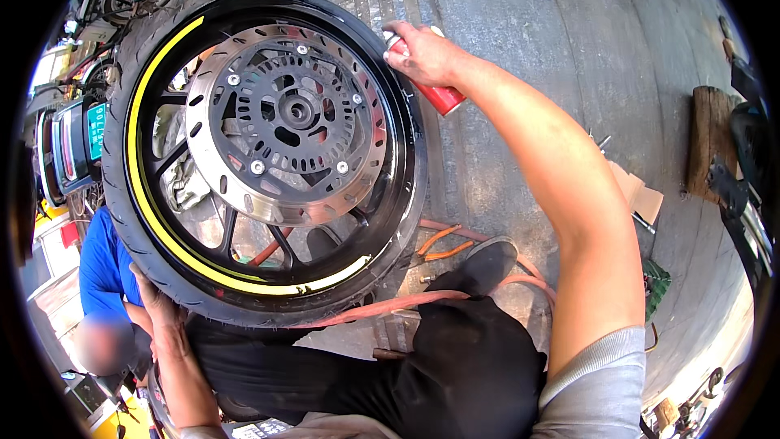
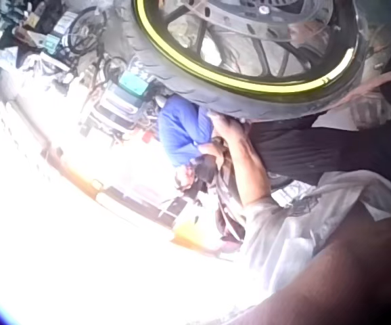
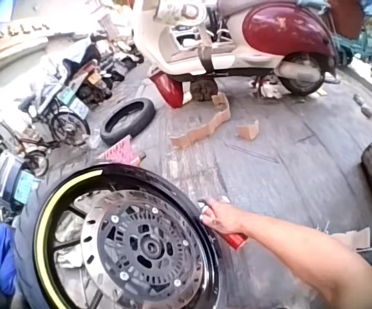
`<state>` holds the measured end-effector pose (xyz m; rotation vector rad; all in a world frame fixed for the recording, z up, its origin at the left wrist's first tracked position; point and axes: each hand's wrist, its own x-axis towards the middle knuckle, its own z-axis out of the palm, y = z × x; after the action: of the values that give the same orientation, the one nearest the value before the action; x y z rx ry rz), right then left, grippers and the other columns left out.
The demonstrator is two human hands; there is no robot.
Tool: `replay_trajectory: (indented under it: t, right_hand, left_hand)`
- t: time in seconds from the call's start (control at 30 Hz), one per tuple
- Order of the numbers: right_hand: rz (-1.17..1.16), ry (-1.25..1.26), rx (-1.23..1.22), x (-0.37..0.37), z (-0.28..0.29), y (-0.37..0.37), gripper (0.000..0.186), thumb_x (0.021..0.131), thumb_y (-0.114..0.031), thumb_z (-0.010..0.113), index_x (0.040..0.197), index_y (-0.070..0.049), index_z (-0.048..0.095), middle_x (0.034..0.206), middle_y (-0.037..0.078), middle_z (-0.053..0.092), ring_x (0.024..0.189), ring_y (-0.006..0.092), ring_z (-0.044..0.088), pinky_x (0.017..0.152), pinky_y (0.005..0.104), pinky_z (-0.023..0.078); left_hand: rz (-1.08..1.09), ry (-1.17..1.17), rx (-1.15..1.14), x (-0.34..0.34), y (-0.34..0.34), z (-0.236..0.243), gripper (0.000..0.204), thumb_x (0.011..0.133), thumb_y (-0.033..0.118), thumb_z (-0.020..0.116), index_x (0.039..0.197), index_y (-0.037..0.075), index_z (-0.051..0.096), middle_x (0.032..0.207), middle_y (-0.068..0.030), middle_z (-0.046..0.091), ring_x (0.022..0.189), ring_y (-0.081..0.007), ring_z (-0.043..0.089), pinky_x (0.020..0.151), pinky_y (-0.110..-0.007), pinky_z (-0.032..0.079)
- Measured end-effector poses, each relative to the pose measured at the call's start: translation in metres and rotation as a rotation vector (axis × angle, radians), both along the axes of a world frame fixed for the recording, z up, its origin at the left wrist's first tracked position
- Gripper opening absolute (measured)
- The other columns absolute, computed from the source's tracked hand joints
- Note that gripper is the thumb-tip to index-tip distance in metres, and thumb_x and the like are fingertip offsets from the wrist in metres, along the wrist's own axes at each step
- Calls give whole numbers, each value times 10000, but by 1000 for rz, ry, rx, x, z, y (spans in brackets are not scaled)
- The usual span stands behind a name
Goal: The person cleans and services a motorcycle wheel by spraying it, wiping the tire and rim with a cloth, and prying the tire bead with metal tools.
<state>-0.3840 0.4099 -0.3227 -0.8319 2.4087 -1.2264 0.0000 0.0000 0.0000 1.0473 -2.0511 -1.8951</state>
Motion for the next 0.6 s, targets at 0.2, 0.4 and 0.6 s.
replay_trajectory:
  t: [0.2, 0.4, 0.6]
  right_hand:
    - [42, 104, -30, -65, 56, -68, 593, 1033, -375, 640, 1527, -89, 476, 1303, 313, 665, 1262, 484, 627, 1097, 529, 500]
    - [97, 128, -4, -81, 42, -82, 560, 1025, -338, 656, 1481, -47, 509, 1235, 317, 703, 1192, 475, 674, 1050, 518, 533]
    - [117, 22, 108, -48, 11, -39, 619, 1026, -407, 650, 1536, -109, 466, 1300, 350, 636, 1261, 506, 611, 1095, 541, 498]
  left_hand:
    - [45, -11, -72, 3, 5, 1, 748, 990, 694, 634, 1408, 74, 602, 1260, -69, 700, 1113, -225, 690, 957, -396, 582]
    - [44, -33, -82, 11, 4, 0, 784, 971, 697, 660, 1432, 66, 588, 1286, -71, 694, 1124, -238, 692, 973, -407, 579]
    - [113, -35, -118, 1, 15, -6, 750, 992, 697, 629, 1387, 59, 606, 1195, -65, 716, 1027, -208, 709, 864, -368, 597]
